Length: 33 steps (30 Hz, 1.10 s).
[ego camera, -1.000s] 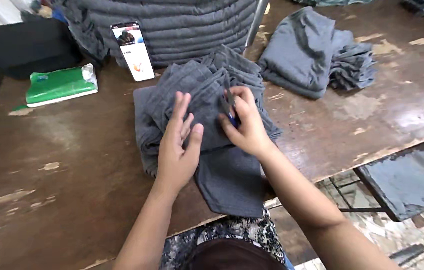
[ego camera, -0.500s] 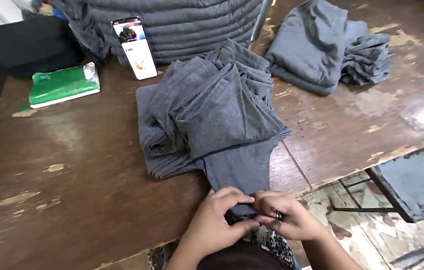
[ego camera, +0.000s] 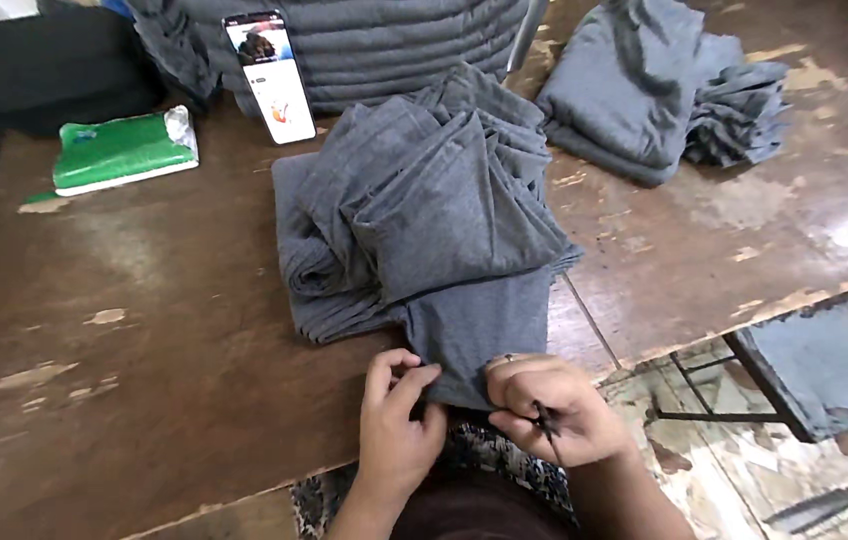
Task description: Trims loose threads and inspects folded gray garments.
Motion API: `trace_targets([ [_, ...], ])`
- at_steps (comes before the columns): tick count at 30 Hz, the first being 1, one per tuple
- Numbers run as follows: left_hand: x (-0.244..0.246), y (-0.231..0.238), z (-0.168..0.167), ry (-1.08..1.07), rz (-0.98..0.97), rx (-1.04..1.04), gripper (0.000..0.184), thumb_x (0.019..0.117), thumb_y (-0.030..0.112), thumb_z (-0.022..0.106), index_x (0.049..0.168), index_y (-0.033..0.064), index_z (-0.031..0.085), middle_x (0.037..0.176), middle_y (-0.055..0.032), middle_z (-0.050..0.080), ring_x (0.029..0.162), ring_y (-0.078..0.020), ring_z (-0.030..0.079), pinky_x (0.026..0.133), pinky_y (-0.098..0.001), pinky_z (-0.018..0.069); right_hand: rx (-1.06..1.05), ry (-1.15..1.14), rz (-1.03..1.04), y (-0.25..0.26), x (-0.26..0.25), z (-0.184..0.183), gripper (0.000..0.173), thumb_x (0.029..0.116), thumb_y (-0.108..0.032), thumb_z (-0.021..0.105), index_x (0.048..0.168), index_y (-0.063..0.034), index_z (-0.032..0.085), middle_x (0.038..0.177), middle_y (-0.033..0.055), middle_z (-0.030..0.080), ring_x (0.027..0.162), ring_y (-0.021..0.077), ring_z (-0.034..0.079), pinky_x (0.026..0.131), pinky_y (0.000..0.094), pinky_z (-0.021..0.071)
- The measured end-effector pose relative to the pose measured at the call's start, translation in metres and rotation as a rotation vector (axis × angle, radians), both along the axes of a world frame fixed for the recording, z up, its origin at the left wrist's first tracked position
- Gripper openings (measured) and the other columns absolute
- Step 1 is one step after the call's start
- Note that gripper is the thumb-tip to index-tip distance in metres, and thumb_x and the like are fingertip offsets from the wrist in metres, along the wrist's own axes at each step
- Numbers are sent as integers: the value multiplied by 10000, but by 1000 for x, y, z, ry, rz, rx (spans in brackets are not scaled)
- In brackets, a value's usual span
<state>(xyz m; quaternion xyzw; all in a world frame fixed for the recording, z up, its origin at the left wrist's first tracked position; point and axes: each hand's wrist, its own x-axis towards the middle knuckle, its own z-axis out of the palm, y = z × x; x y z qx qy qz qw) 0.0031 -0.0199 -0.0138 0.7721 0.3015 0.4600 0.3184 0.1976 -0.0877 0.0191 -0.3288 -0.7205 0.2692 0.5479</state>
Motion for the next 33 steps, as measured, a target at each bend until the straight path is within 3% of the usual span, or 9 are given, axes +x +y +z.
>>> trace_targets([
  [3,-7,8,2,32,-8,-38,222,776,-6,686,973,28,784,943,-80,658,935,-25,626,856,-105,506,-28,84,-83,4,9,1,161,974,-82,597,851,-76,493,760,37,520,715,54,534,661,179,451],
  [6,-11,9,0,43,-71,-120,158,861,67,737,1002,8,779,946,-71,726,904,-10,679,834,-127,551,-17,43,-347,12,14,-6,172,972,-78,610,839,-72,501,751,8,530,708,2,519,656,139,436],
  [10,-4,6,3,-203,-164,-439,352,969,36,632,1280,-123,583,914,6,705,808,-2,656,741,-176,567,-152,-38,-515,23,-4,-33,174,974,-147,645,868,-27,575,957,84,677,857,55,636,762,197,537],
  [13,-6,6,6,-500,-233,-806,429,990,-1,569,1405,-23,463,995,13,720,906,-87,702,830,-304,604,-221,-21,-419,21,-19,-56,193,964,-172,636,882,-3,591,920,99,631,841,76,593,750,203,500],
  [17,-11,0,-2,-685,-331,-875,349,942,164,724,1285,150,661,1172,-5,731,1076,-125,696,955,-334,574,-283,-102,-365,3,-21,-54,396,1043,-393,562,940,-10,571,883,82,579,813,69,555,742,208,484],
  [20,-6,-4,-8,-637,-323,-730,426,861,47,790,1264,156,704,1222,6,723,1059,-112,711,924,-294,602,-312,-203,-352,-6,-19,-48,426,1070,-422,492,953,-22,581,882,84,585,825,98,570,759,244,498],
  [24,1,-7,-10,-604,-134,-649,242,895,60,761,1109,168,790,1075,59,763,956,-43,716,857,-232,602,-297,-258,-355,-12,-21,-47,375,1050,-370,542,922,-25,617,933,110,632,874,141,598,790,272,504],
  [28,3,-9,-9,-609,-72,-600,75,947,154,718,1002,165,769,967,97,759,881,6,703,825,-188,590,-268,-325,-401,-16,-28,-47,368,1040,-367,563,876,-43,626,1000,121,646,925,173,611,804,289,513],
  [33,-2,-12,-10,-604,-97,-653,103,954,264,715,915,170,735,907,58,731,816,-27,691,759,-212,595,-254,-357,-462,-16,-34,-47,358,1031,-362,569,856,-55,631,982,119,647,916,192,614,783,308,514],
])
